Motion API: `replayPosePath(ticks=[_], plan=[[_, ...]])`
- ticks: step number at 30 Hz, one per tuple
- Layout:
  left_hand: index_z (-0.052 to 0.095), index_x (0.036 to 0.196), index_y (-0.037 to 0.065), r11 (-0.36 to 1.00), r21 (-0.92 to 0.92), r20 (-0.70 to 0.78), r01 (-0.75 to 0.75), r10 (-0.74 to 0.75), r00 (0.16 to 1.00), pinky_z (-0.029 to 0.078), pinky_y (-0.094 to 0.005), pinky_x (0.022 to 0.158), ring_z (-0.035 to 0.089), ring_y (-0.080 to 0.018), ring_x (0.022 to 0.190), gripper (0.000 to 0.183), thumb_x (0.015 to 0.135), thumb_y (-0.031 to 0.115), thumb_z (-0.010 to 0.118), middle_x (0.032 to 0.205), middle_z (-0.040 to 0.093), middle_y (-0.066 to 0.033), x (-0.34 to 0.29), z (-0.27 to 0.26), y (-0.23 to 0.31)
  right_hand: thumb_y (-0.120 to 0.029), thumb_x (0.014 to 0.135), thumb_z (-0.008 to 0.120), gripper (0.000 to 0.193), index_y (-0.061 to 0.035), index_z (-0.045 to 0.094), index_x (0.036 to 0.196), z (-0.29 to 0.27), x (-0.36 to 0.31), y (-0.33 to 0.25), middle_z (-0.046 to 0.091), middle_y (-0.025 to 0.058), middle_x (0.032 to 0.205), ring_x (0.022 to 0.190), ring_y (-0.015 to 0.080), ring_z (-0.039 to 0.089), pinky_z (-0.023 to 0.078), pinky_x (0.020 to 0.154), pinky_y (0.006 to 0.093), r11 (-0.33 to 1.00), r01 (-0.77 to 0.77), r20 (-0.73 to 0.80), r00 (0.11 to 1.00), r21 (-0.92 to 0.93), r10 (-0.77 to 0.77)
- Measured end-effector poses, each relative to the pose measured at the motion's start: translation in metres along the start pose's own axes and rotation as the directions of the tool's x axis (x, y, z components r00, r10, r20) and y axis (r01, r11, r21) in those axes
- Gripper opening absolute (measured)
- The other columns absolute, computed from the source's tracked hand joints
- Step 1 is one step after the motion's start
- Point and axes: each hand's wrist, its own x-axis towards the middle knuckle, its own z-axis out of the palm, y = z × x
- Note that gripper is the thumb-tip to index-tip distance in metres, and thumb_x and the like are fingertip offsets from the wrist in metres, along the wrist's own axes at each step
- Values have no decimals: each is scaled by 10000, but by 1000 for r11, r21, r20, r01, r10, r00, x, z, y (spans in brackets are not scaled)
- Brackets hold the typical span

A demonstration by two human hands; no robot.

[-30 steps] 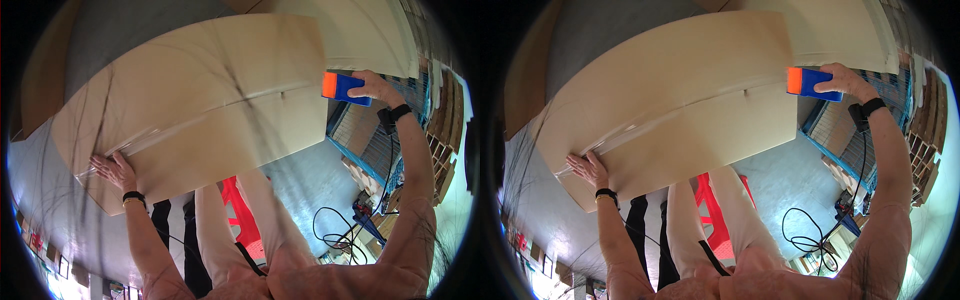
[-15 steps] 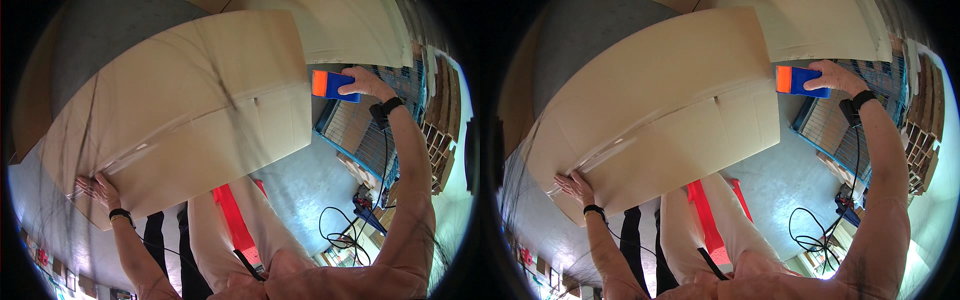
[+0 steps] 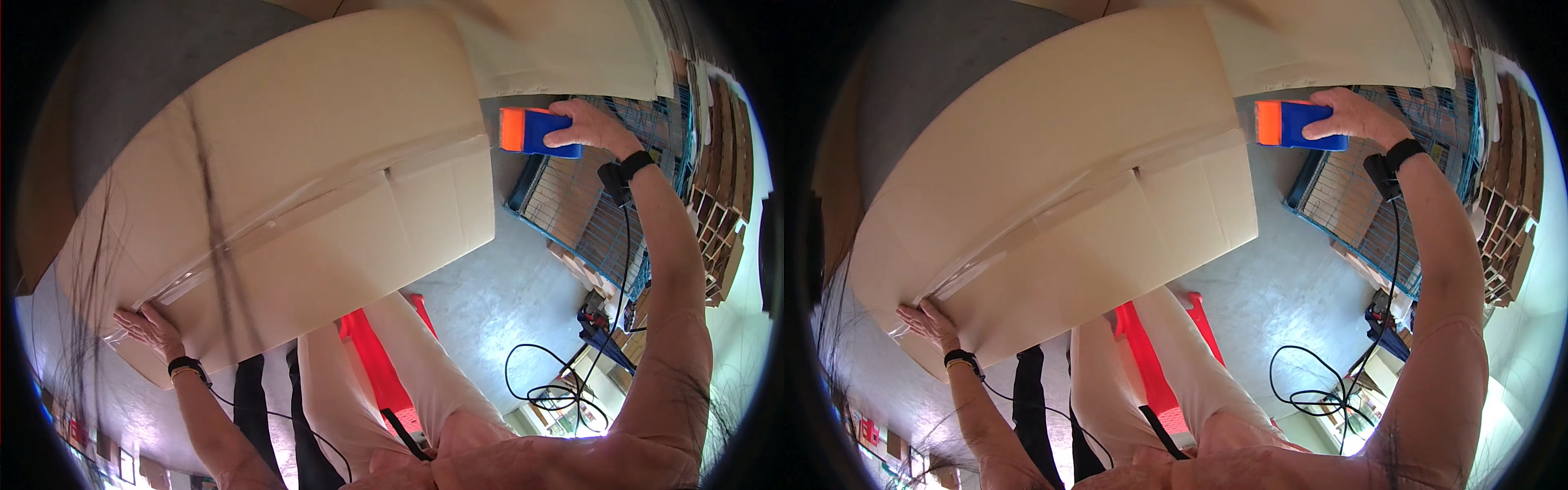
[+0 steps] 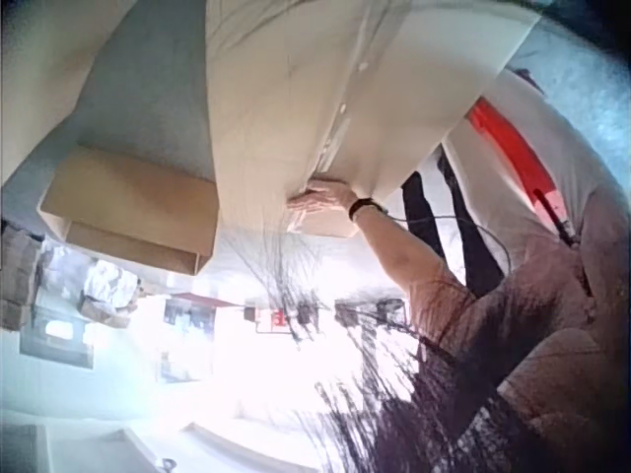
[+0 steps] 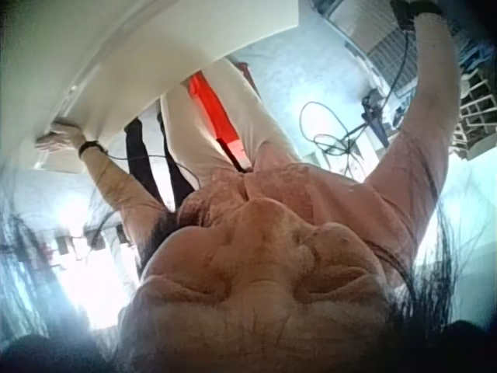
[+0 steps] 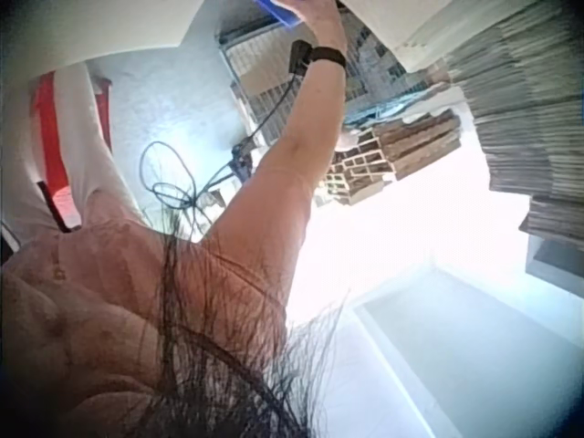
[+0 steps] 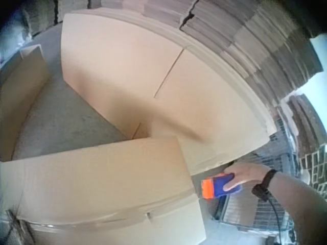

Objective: The recorder picks up a flat cardboard sheet, unfolds it into a box shape, and uses a tape dispenser to seal the bottom flaps.

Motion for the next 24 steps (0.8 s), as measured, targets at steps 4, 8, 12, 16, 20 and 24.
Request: replayPosePath(ticks=[4,8,12,16,20,24], plan=[[107,1550,-3,999,34,-2,-35,35,999,89,-492,1206,110,-367,1496,889,963,636,300,1611,103,-238,2,-6,0,-498,664,751,679,-9,650,1124,17,10,1,645,161,998,960,288,619,491,831,392,999,15,-66,998,31,-13],[114,1545,-16,999,30,25,-11,10,1000,96,-493,1206,121,-372,1493,881,969,627,287,1604,116,-252,-2,-3,11,-494,655,759,691,-22,663,1150,17,22,5,681,168,987,953,300,649,512,848,386,999,45,-64,997,17,-44],[113,1547,-15,997,67,-7,-41,41,999,93,-488,1207,118,-371,1493,885,968,636,272,1606,113,-249,7,-7,-13,-489,642,766,680,-28,672,1133,18,35,-4,680,166,985,937,309,648,514,825,393,994,106,-36,994,14,-105],[130,1552,9,999,31,-3,-23,23,1000,90,-506,1201,112,-370,1495,911,954,682,266,1612,115,-230,2,-1,-4,-467,668,754,608,-38,687,1093,23,47,-3,690,192,960,907,340,667,527,794,406,978,170,-23,985,-123,-174],[115,1551,-4,998,57,-1,-30,30,1000,85,-510,1202,107,-367,1497,897,961,656,263,1614,107,-233,6,1,-12,-448,727,755,576,-14,668,1097,57,69,-2,687,229,973,905,366,666,521,811,427,960,107,58,994,-258,-95],[108,1563,35,1000,14,14,-13,13,1000,60,-526,1196,88,-356,1504,894,954,669,271,1621,99,-215,4,2,-13,-469,714,763,597,-7,687,1086,90,69,27,682,254,1041,988,405,655,517,847,443,971,54,-53,996,-233,-68]])
